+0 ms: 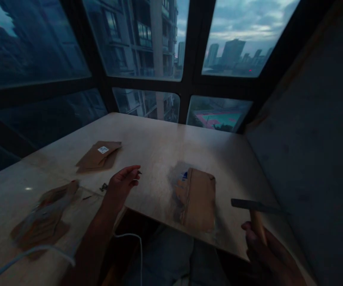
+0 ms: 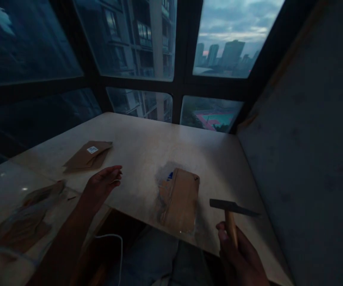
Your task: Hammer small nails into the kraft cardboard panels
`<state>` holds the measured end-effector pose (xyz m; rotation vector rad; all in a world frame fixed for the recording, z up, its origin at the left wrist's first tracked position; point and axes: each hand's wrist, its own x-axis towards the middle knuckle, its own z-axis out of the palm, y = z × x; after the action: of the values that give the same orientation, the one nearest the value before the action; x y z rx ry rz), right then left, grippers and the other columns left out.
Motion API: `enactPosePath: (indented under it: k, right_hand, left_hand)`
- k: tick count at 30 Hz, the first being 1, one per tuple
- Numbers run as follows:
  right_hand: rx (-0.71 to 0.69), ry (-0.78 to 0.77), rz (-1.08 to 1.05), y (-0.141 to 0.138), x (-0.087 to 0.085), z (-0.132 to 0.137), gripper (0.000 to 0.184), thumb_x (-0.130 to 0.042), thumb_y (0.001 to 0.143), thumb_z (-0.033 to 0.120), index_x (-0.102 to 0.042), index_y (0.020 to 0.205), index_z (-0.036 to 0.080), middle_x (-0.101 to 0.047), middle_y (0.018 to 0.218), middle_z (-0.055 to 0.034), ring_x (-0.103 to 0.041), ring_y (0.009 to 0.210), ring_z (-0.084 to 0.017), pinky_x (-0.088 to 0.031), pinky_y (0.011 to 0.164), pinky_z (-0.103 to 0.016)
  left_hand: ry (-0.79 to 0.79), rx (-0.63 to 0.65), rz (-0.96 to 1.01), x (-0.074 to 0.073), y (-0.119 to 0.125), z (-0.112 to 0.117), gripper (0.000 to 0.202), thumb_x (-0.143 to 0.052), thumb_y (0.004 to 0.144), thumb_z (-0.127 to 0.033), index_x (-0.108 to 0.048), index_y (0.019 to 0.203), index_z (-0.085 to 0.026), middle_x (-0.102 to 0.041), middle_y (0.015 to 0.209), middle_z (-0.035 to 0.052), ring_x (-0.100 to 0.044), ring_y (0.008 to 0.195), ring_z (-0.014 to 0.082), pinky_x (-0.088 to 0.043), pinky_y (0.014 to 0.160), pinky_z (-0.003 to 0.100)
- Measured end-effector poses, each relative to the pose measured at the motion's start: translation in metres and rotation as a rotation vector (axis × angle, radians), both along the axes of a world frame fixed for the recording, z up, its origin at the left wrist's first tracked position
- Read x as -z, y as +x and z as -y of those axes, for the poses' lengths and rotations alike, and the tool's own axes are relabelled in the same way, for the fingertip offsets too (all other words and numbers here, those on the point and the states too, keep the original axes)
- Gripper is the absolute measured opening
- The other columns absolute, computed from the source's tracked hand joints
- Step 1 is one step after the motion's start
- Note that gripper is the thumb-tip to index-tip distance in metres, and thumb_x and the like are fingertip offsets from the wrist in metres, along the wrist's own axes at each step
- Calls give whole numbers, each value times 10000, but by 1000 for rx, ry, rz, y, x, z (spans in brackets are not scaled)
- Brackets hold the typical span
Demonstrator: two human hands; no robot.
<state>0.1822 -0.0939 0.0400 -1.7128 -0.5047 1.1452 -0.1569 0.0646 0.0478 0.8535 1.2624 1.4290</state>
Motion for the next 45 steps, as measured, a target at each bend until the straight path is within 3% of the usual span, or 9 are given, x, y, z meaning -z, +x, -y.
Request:
enactPosePath:
  k: [5, 10, 15, 20, 25, 29, 35, 39, 45]
  right_hand:
    - [-75, 58, 1, -5, 1, -3, 685, -702, 670, 752, -608, 1048, 188, -307, 492, 108, -244, 392, -52, -143, 377, -161]
    - [-66, 63, -21, -5, 2, -3, 652, -686, 690, 747, -592, 1034, 202, -336, 505, 105, -267, 380, -50, -170, 382, -165]
    - [-43, 54, -54, -2, 9, -5, 610, -700, 690, 730, -585, 1007, 220, -339, 500, 107, -255, 365, -47, -163, 354, -159]
    - [-72, 63, -75, 2, 17, -10, 604, -691, 712, 712, -558, 1021, 210, -293, 466, 132, -227, 339, -38, -129, 344, -143]
    - [-97, 30, -93, 5, 18, -15, 578, -665, 739, 703, -549, 1032, 218, -304, 455, 133, -234, 331, -42, -145, 323, -135]
    - [-107, 42, -97, 7, 23, -19, 609, -650, 736, 728, -538, 1045, 215, -292, 449, 139, -205, 332, -38, -120, 334, -141]
    - [-74, 34, -46, 4, 30, -24, 531, -639, 786, 672, -549, 1059, 226, -315, 500, 115, -213, 381, -62, -113, 366, -181]
    - [-73, 96, 55, -2, 43, -28, 450, -661, 791, 595, -579, 1011, 210, -344, 572, 86, -321, 481, -97, -217, 435, -209]
    - [-98, 204, -5, -18, 54, -32, 342, -669, 811, 457, -554, 1012, 206, -392, 617, 90, -330, 507, -89, -255, 470, -221]
  left_hand:
    - [8, 214, 158, -2, 62, -14, 421, -900, 547, -410, -743, 837, -148, -676, 761, 26, -628, 674, 122, -477, 574, 217]
    - [-64, 405, 314, 2, 120, -22, 433, -912, 543, -396, -726, 836, -137, -652, 716, 2, -578, 569, 72, -445, 530, 190]
    - [-78, 515, 252, 8, 151, -31, 431, -886, 578, -380, -730, 894, -132, -687, 741, 31, -624, 625, 104, -463, 561, 206]
    - [24, 586, -51, 18, 168, -42, 313, -782, 688, -264, -721, 974, -152, -751, 888, 84, -704, 780, 183, -524, 666, 271]
    - [338, 623, -506, 26, 178, -52, 253, -584, 831, -149, -709, 1047, -191, -761, 991, 72, -707, 941, 197, -534, 892, 353]
    - [543, 730, -880, 24, 180, -57, 291, -546, 885, -162, -702, 1123, -223, -747, 1085, 75, -687, 1001, 229, -508, 940, 409]
    - [511, 764, -753, 30, 185, -60, 261, -672, 824, -214, -748, 1060, -296, -766, 994, 54, -696, 926, 252, -493, 924, 394]
    - [416, 729, -600, 34, 188, -59, 251, -714, 779, -239, -765, 1017, -300, -765, 1026, 53, -672, 968, 269, -456, 984, 414]
    - [413, 708, -749, 39, 188, -60, 271, -690, 807, -296, -749, 1070, -278, -757, 1052, 65, -679, 984, 260, -478, 964, 393]
